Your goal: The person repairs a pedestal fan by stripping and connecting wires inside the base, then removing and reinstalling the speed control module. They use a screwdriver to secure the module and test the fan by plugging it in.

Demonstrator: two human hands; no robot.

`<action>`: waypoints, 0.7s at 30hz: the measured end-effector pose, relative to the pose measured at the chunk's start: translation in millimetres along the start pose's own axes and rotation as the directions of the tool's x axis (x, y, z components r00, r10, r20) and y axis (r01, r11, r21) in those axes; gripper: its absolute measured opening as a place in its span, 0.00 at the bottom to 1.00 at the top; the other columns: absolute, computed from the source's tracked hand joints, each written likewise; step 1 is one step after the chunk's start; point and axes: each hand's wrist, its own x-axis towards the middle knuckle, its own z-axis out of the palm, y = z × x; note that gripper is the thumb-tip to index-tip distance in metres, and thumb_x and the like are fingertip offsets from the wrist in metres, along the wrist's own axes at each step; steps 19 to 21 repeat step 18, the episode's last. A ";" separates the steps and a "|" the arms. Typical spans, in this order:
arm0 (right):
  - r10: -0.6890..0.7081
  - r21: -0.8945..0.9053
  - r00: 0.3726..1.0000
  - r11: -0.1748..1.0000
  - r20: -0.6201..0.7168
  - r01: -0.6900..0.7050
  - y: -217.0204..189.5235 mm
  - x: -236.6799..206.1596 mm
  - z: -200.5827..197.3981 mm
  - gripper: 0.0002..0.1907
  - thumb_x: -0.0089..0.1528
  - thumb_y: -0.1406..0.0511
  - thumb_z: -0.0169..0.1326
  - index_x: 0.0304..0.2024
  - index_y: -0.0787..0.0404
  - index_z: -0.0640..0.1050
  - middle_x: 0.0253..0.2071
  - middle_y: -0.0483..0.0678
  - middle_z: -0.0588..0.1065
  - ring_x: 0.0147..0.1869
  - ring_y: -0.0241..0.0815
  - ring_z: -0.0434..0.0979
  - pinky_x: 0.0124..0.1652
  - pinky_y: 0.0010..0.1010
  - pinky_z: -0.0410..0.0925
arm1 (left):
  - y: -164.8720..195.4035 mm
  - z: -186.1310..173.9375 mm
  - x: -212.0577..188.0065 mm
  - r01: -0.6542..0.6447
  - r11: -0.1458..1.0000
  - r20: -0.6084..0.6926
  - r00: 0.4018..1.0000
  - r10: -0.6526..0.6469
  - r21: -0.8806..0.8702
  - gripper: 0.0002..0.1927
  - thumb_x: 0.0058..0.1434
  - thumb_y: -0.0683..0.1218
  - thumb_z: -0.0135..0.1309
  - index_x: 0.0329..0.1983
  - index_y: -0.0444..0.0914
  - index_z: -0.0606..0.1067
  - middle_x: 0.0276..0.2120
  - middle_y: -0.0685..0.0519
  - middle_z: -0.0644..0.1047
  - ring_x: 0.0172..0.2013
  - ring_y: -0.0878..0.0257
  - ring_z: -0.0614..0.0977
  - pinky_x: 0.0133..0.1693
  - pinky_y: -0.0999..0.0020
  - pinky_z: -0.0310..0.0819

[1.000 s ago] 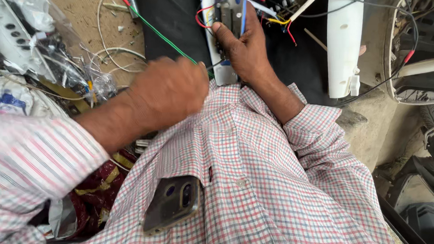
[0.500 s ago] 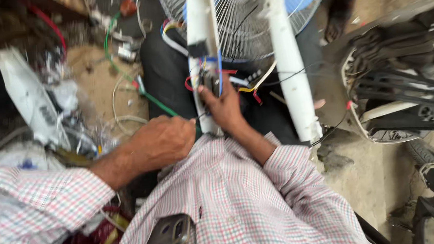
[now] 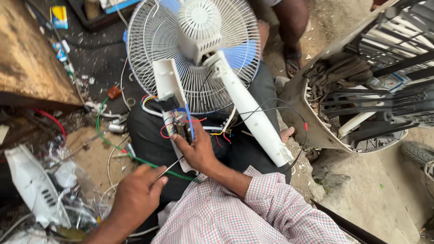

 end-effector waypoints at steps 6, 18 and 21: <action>-0.158 -0.048 0.985 0.987 -0.067 0.155 1.6 1.6 1.7 0.26 0.63 0.63 0.62 0.61 0.62 0.71 0.50 0.55 0.78 0.51 0.46 0.79 0.51 0.36 0.72 | -1.9 1.1 17.7 0.432 0.858 0.394 0.866 -0.308 -0.278 0.23 0.60 0.44 0.56 0.59 0.33 0.77 0.25 0.51 0.75 0.25 0.63 0.75 0.26 0.69 0.72; -0.175 -0.032 0.979 0.985 -0.106 0.172 -16.3 21.8 -3.5 0.25 0.64 0.61 0.60 0.61 0.62 0.71 0.51 0.56 0.78 0.54 0.49 0.79 0.54 0.37 0.71 | -30.4 18.4 26.0 0.451 0.699 0.241 0.891 -0.384 -0.555 0.16 0.67 0.45 0.56 0.57 0.40 0.80 0.30 0.52 0.77 0.28 0.55 0.75 0.29 0.59 0.68; -0.175 -0.032 0.979 0.985 -0.106 0.172 -16.3 21.8 -3.5 0.25 0.64 0.61 0.60 0.61 0.62 0.71 0.51 0.56 0.78 0.54 0.49 0.79 0.54 0.37 0.71 | -30.4 18.4 26.0 0.451 0.699 0.241 0.891 -0.384 -0.555 0.16 0.67 0.45 0.56 0.57 0.40 0.80 0.30 0.52 0.77 0.28 0.55 0.75 0.29 0.59 0.68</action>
